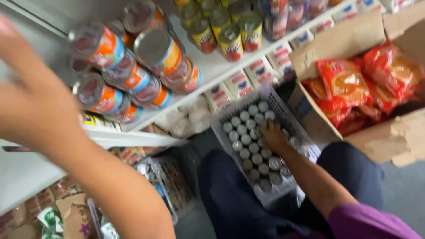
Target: Organizing and restocking canned goods on shelves in a grocery store aisle.
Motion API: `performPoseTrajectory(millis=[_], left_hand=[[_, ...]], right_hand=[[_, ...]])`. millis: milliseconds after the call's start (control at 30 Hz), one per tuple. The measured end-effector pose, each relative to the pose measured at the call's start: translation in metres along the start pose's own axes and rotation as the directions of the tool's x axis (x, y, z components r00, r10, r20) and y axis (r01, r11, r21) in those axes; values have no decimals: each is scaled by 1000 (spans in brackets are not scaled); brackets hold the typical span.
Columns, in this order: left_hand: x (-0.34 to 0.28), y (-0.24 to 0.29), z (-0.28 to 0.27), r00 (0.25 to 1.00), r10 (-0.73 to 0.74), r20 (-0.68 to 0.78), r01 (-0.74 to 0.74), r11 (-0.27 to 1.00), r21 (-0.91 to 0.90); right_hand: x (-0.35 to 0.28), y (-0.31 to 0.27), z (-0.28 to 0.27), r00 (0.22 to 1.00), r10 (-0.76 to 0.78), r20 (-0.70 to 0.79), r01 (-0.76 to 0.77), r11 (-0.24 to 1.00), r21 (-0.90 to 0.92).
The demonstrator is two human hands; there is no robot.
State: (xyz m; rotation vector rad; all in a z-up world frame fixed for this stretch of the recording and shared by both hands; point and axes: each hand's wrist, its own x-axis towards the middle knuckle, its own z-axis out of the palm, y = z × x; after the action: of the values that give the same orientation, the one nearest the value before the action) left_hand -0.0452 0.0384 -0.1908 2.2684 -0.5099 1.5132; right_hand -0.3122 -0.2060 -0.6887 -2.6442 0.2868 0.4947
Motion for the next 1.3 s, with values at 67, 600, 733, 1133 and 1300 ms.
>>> performPoseTrajectory(millis=[67,600,733,1133,1300], left_hand=[[2,63,-15,989,83,-124,-120,938,-325],[-539,174,122,-119,-128,985,558,811,173],[-569,173,117,-509,-106,854,270,923,276],[-556,195,92,-327,197,924,326,941,-86],[-575,198,98,-256,407,877,476,843,-252]], right_hand=[[48,19,-21,996,-24,-87,22,1000,-21],[56,6,-53,982,60,-179,-66,998,-24],[55,6,-62,983,178,-48,-176,984,42],[65,14,-62,950,312,18,-310,934,176],[65,18,-66,946,322,25,-323,937,132]])
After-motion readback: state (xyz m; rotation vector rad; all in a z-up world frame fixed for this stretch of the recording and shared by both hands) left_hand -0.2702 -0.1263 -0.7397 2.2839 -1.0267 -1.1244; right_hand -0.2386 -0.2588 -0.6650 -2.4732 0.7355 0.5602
